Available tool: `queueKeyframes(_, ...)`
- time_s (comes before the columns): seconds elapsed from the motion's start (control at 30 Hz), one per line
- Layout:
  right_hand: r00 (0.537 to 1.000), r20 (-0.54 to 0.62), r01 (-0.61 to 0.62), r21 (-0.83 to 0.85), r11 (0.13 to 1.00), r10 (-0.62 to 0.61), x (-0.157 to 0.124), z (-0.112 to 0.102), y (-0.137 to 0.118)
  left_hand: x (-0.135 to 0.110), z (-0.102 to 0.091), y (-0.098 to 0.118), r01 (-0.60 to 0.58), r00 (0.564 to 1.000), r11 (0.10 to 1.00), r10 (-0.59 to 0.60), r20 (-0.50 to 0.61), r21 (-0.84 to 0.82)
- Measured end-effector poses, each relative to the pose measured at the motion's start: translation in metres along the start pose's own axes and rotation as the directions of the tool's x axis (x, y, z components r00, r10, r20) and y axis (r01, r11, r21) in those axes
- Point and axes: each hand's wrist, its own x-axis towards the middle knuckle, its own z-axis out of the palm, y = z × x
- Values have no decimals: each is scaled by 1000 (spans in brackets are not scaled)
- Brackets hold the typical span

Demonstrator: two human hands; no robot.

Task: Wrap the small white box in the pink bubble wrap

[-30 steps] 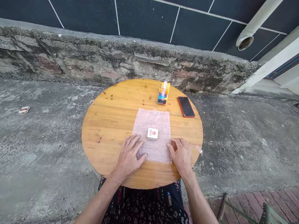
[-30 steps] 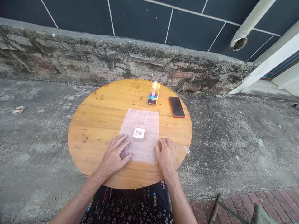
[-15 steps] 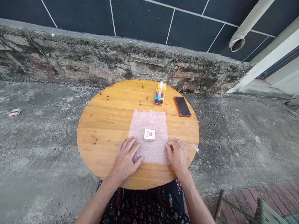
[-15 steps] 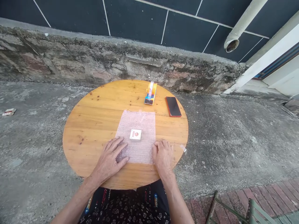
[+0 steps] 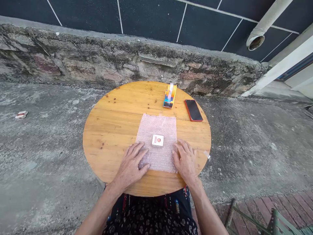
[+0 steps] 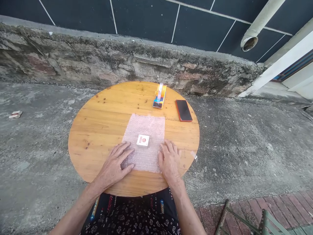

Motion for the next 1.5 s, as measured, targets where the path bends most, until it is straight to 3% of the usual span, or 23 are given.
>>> queueKeyframes(0.17, 976, 130, 171, 38, 985, -175, 22, 1, -2, 0, 1, 0, -2, 1000, 1000, 2, -1, 7)
queueKeyframes(0.37, 999, -32, -26, 35, 999, 27, 16, -10, 24, 0, -1, -2, -13, 1000, 1000, 13, 10, -9)
queueKeyframes(0.5, 997, -49, -50, 87, 995, 55, -9, -17, 33, -1, -5, -9, -45, 998, 998, 47, 36, -48)
queueKeyframes(0.6, 995, -41, -89, 91, 992, 93, -24, -15, 29, -3, -8, -12, -45, 999, 990, 42, -29, -133)
queueKeyframes(0.73, 991, -25, -130, 90, 987, 132, -31, -10, 21, -8, -12, -9, 11, 989, 968, -48, -141, -252)
queueKeyframes(0.9, 998, 35, -64, 131, 989, 59, -36, -15, 15, -19, -18, -7, 14, 980, 961, -69, -188, -276)
queueKeyframes(1.13, 969, 117, 191, 203, 960, -218, -57, -30, -4, -41, -22, -7, 54, 964, 941, -136, -227, -334)
queueKeyframes(1.33, 981, 50, 178, 189, 966, -190, -54, -33, -14, -43, -21, -5, 34, 953, 932, -138, -268, -362)
queueKeyframes(1.5, 981, -4, 187, 244, 952, -192, -15, -28, -17, -42, -17, -6, 62, 959, 966, -127, -255, -251)
